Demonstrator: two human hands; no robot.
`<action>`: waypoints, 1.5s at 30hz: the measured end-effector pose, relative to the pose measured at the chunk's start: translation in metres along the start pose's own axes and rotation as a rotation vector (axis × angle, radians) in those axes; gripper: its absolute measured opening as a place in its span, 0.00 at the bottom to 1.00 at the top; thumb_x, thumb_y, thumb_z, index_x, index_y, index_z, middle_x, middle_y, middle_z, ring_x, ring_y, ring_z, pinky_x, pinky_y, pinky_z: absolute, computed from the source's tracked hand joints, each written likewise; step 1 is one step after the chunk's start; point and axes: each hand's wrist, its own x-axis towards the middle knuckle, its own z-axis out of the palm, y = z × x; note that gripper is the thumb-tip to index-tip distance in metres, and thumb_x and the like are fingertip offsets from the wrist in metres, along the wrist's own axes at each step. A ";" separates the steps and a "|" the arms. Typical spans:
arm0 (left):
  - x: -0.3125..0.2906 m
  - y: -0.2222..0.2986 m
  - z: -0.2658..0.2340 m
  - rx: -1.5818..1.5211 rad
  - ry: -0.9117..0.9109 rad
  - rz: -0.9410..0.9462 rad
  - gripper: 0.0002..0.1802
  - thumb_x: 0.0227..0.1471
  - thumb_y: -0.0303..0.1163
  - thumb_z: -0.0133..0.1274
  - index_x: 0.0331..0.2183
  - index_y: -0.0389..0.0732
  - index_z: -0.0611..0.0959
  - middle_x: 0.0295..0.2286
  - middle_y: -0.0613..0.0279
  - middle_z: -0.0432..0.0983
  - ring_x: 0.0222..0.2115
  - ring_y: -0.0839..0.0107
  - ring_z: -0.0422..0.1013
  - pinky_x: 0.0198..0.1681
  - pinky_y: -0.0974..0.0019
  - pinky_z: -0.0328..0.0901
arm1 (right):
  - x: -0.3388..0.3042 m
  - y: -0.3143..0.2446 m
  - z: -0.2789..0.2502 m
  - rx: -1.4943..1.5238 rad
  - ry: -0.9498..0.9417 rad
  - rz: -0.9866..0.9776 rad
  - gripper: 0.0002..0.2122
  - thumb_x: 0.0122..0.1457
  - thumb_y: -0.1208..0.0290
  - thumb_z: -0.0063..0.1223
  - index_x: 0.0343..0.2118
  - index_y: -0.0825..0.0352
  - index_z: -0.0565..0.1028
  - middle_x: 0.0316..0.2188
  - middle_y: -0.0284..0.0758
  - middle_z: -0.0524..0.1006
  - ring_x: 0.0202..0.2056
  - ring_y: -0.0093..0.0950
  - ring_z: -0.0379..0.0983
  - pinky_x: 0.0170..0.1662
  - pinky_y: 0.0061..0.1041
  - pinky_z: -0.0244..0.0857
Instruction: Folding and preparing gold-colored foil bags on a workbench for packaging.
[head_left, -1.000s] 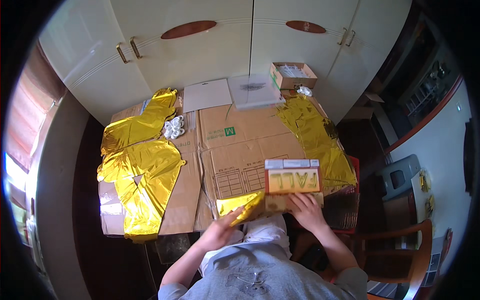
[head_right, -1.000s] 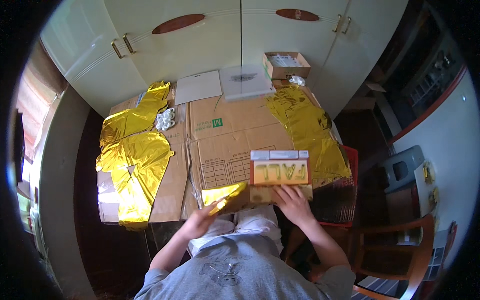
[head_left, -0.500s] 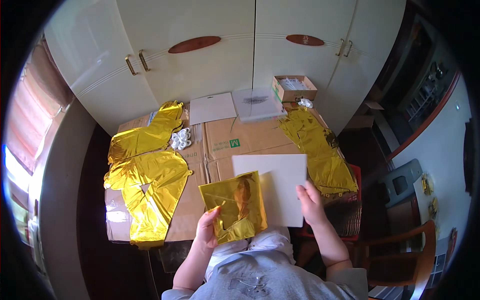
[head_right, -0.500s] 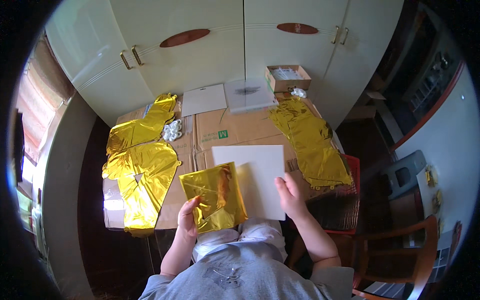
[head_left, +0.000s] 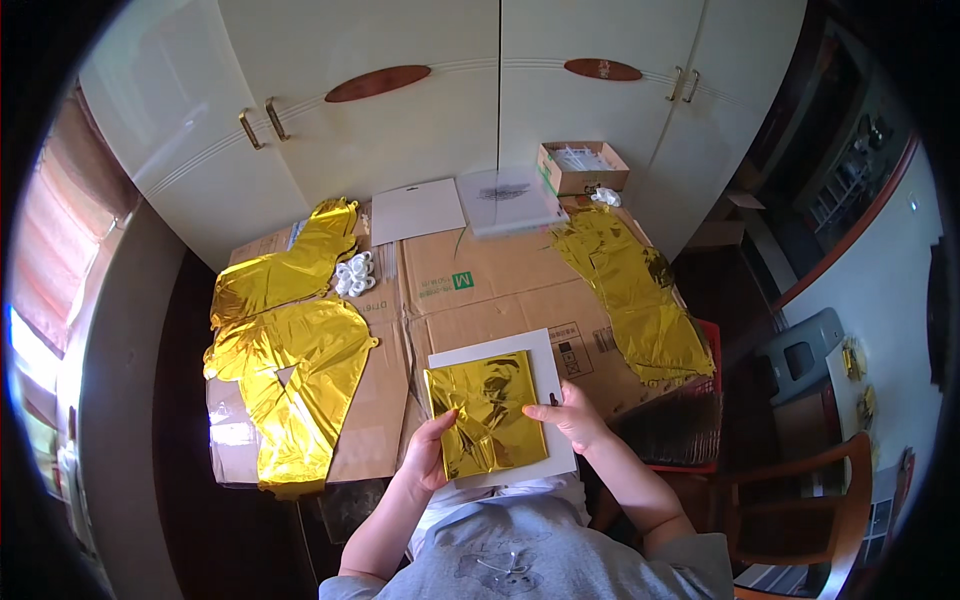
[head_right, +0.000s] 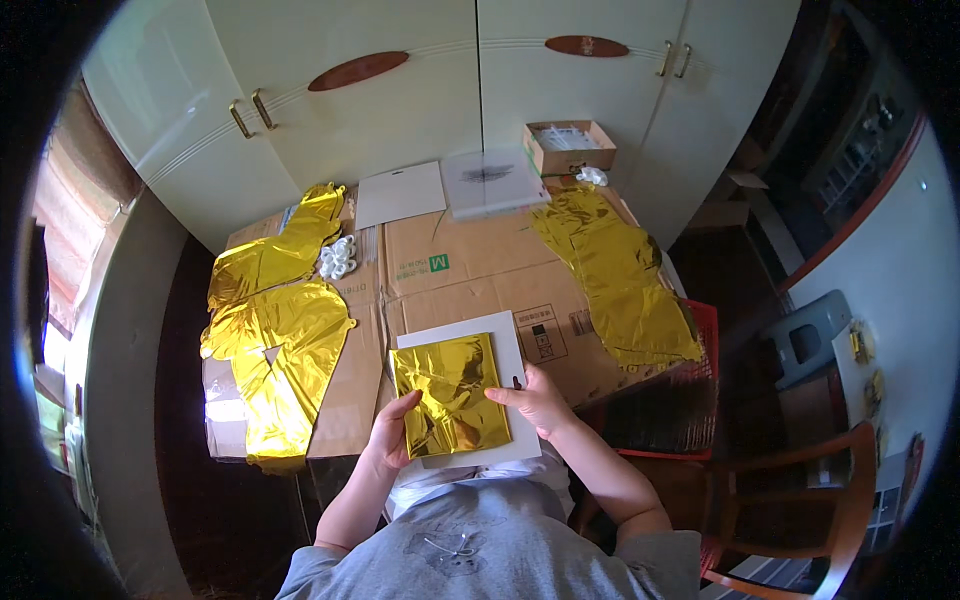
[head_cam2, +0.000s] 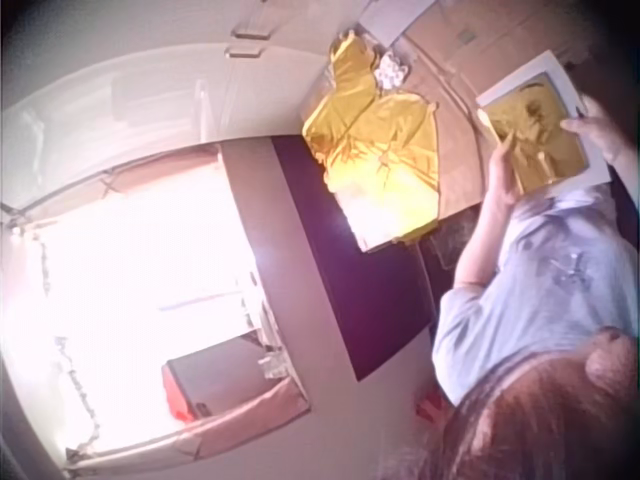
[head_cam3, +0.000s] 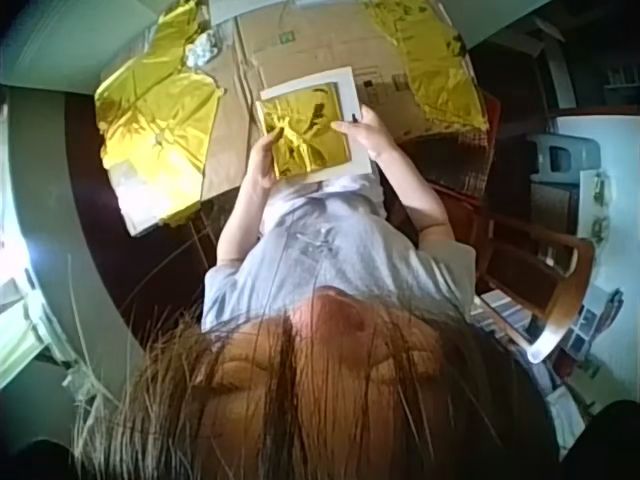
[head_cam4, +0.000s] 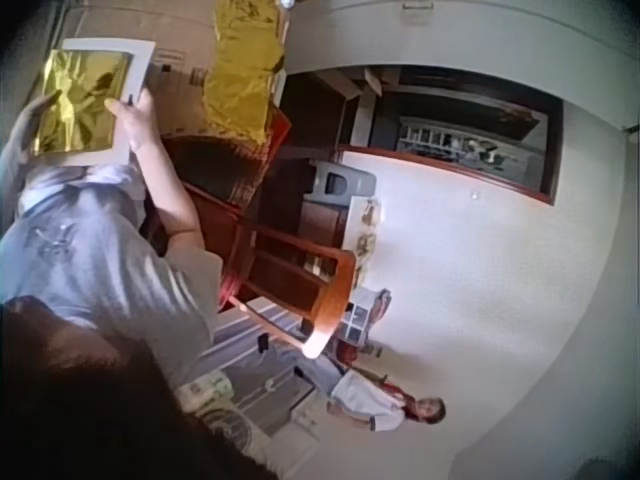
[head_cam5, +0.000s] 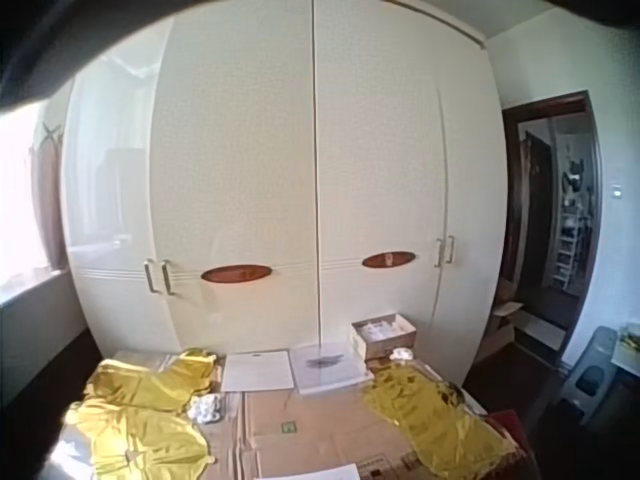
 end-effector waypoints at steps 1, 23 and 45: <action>0.000 0.000 0.001 0.074 0.051 0.022 0.23 0.61 0.36 0.43 0.54 0.34 0.67 0.49 0.47 0.71 0.49 0.53 0.71 0.53 0.49 0.67 | 0.001 0.001 -0.001 0.002 -0.006 -0.009 0.20 0.51 0.79 0.62 0.47 0.70 0.70 0.43 0.34 0.76 0.44 0.22 0.72 0.51 0.26 0.65; -0.028 0.023 -0.031 0.666 0.055 0.253 0.18 0.56 0.28 0.53 0.48 0.36 0.74 0.43 0.59 0.77 0.43 0.69 0.74 0.46 0.64 0.69 | 0.040 -0.002 0.001 -0.075 -0.286 0.050 0.25 0.55 0.73 0.62 0.54 0.68 0.66 0.48 0.35 0.74 0.47 0.22 0.70 0.53 0.26 0.63; -0.070 0.019 -0.087 0.687 0.572 0.471 0.16 0.57 0.23 0.49 0.48 0.32 0.73 0.41 0.55 0.77 0.38 0.66 0.77 0.39 0.63 0.74 | 0.354 -0.089 -0.121 -1.876 -0.041 -0.604 0.18 0.60 0.59 0.48 0.52 0.59 0.72 0.55 0.36 0.71 0.58 0.32 0.65 0.59 0.38 0.57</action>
